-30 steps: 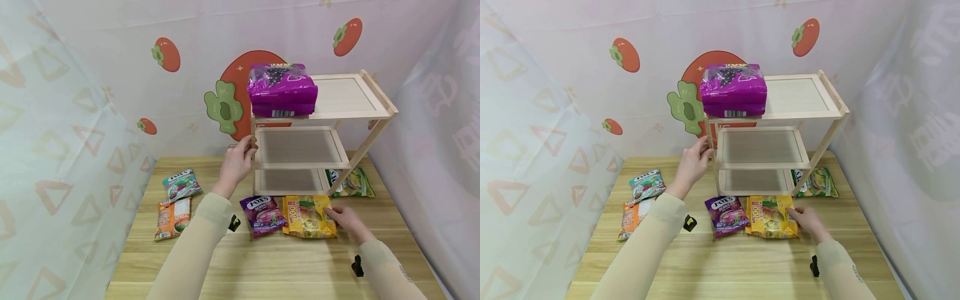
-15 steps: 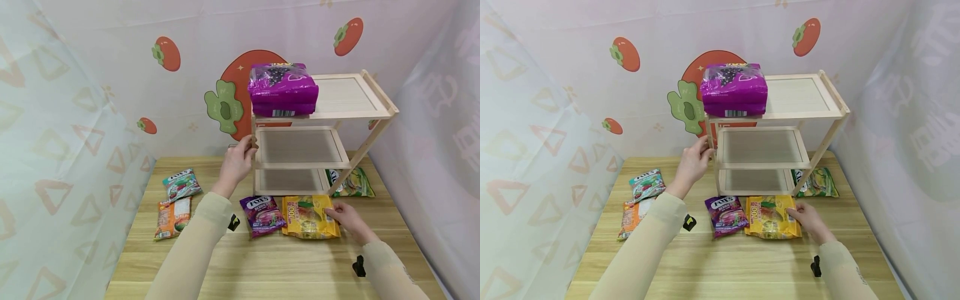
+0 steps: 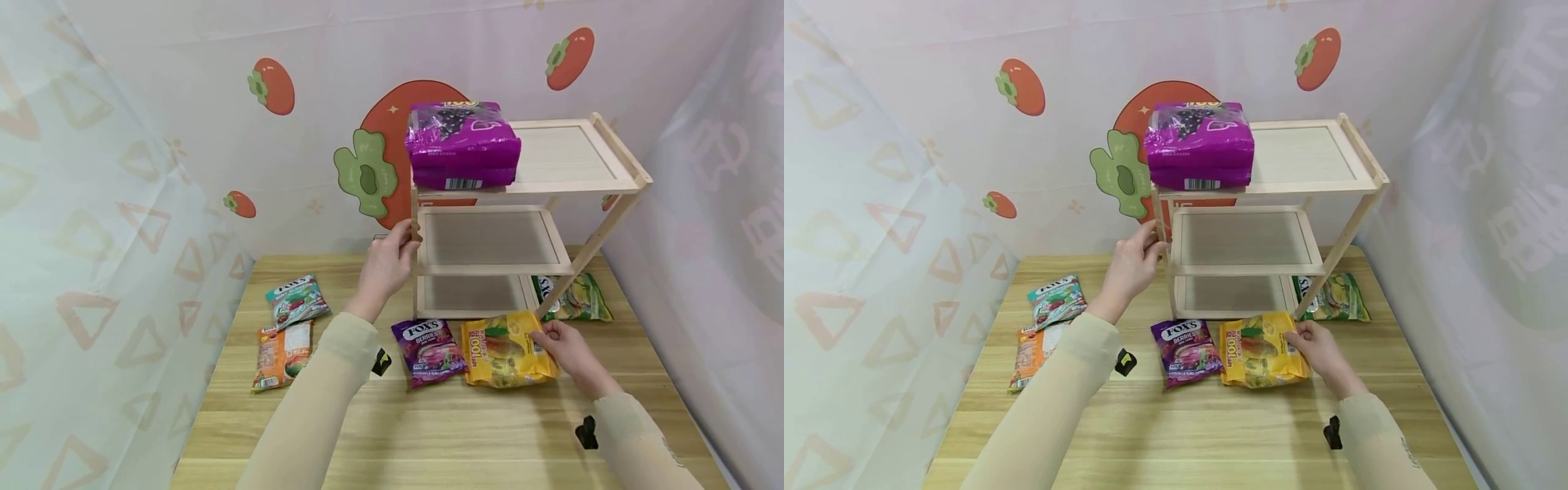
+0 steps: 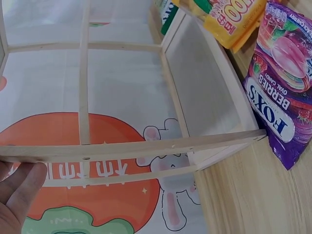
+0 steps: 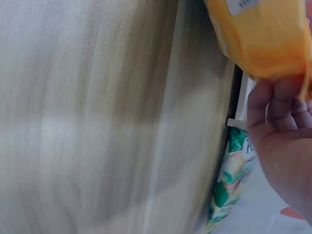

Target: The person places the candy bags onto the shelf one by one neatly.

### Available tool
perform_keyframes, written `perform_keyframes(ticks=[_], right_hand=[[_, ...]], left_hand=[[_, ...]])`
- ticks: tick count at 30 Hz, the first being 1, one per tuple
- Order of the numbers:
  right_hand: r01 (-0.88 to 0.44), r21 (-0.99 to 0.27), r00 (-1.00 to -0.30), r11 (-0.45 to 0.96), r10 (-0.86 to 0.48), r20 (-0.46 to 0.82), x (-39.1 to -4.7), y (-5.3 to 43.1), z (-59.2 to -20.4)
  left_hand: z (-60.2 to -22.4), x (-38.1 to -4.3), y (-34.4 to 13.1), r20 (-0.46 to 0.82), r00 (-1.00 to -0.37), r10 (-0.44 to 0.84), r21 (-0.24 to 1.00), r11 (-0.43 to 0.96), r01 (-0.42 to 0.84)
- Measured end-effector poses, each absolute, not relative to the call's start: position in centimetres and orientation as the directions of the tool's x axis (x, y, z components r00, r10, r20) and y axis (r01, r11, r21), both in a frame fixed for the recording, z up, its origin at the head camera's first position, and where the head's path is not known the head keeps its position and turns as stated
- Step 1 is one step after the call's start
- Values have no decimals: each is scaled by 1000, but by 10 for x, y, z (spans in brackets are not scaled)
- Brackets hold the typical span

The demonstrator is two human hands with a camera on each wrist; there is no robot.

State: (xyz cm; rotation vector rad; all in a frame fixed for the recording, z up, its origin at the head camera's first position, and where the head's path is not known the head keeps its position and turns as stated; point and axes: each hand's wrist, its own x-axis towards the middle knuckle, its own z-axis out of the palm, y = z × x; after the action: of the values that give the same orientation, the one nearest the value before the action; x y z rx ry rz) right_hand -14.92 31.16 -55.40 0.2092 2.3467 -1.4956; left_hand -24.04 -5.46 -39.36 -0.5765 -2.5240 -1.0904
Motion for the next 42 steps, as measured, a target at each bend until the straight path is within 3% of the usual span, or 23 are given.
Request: perform_keyframes(ticks=[5, 15, 25, 32, 42], right_hand=[[213, -831, -962, 514, -37, -270, -151, 309, -545], [-63, -699, -998, 712, -43, 46, -153, 301, -525], [-283, -535, -957, 796, -198, 212, -154, 278, -517], [-442, -437, -889, 784, -318, 329, -153, 256, -517], [-532, -414, -837, 739, -385, 388, -151, 240, -520]], left_hand=[[-394, -241, -55, 444, -864, 236, 608, 629, 484], [-394, -241, -55, 469, -849, 244, 589, 629, 507], [-394, -241, -56, 461, -853, 246, 586, 637, 501], [-394, -240, -55, 443, -863, 243, 601, 633, 488], [-393, -240, -55, 419, -876, 238, 613, 638, 466]])
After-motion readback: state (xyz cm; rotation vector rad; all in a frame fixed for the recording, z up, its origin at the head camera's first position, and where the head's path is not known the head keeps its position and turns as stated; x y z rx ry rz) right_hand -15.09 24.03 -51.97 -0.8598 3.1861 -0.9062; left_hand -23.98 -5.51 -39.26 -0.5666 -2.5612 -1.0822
